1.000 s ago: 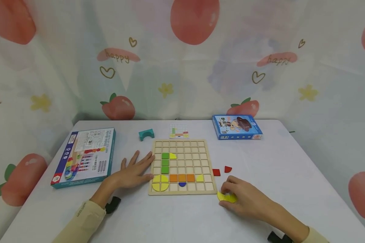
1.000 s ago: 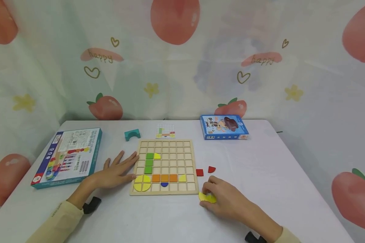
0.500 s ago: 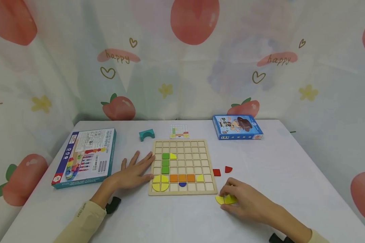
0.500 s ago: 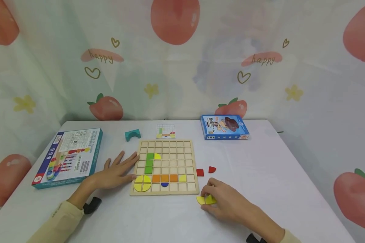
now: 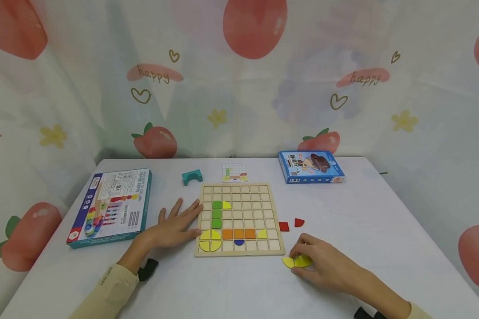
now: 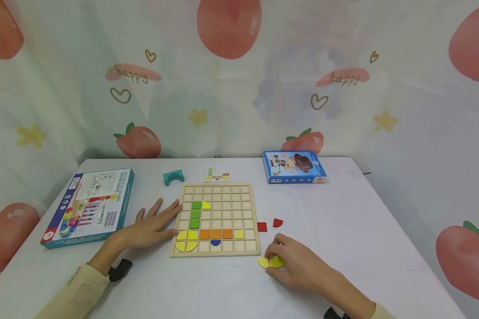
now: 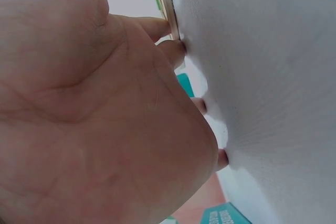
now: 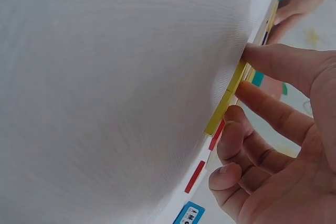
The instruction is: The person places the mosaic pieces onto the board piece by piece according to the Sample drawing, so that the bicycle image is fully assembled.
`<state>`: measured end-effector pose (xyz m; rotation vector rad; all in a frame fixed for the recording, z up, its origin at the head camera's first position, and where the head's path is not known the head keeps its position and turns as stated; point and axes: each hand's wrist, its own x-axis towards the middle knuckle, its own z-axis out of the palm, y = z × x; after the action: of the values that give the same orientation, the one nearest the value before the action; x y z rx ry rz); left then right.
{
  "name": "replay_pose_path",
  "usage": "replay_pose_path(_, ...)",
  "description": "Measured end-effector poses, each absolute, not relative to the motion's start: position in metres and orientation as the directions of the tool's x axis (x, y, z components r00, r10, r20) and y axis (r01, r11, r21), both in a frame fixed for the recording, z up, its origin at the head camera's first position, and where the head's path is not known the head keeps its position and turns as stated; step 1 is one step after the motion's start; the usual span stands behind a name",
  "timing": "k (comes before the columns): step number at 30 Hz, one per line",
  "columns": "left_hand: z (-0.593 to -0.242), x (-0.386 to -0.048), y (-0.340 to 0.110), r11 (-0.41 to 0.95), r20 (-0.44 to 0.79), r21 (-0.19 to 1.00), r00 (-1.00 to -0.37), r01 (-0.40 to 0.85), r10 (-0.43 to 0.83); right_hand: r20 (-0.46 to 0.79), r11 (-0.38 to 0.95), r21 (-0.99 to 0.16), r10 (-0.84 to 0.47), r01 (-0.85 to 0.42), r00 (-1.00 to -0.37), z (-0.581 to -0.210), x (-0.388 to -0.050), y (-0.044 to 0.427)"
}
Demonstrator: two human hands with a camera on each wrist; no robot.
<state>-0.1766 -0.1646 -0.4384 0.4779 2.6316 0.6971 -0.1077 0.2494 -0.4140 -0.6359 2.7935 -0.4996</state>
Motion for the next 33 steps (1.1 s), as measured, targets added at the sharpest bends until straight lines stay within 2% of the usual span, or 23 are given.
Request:
replay_pose_path(19, -0.439, -0.177, -0.166, 0.822, -0.262, 0.526, -0.878, 0.218, 0.401, -0.084, 0.825, -0.425, -0.445, -0.372, -0.892, -0.411, -0.109, 0.244)
replay_pose_path(29, -0.438, -0.177, -0.165, 0.816, -0.263, 0.537, -0.876, 0.216, 0.405, 0.017, 0.78, -0.413, -0.509, -0.47, -0.86, -0.412, -0.12, 0.234)
replay_pose_path(33, -0.437, -0.176, -0.164, 0.82, -0.265, 0.529, -0.875, 0.219, 0.405, 0.021, 0.777, -0.418, -0.51, -0.471, -0.86, -0.413, -0.126, 0.229)
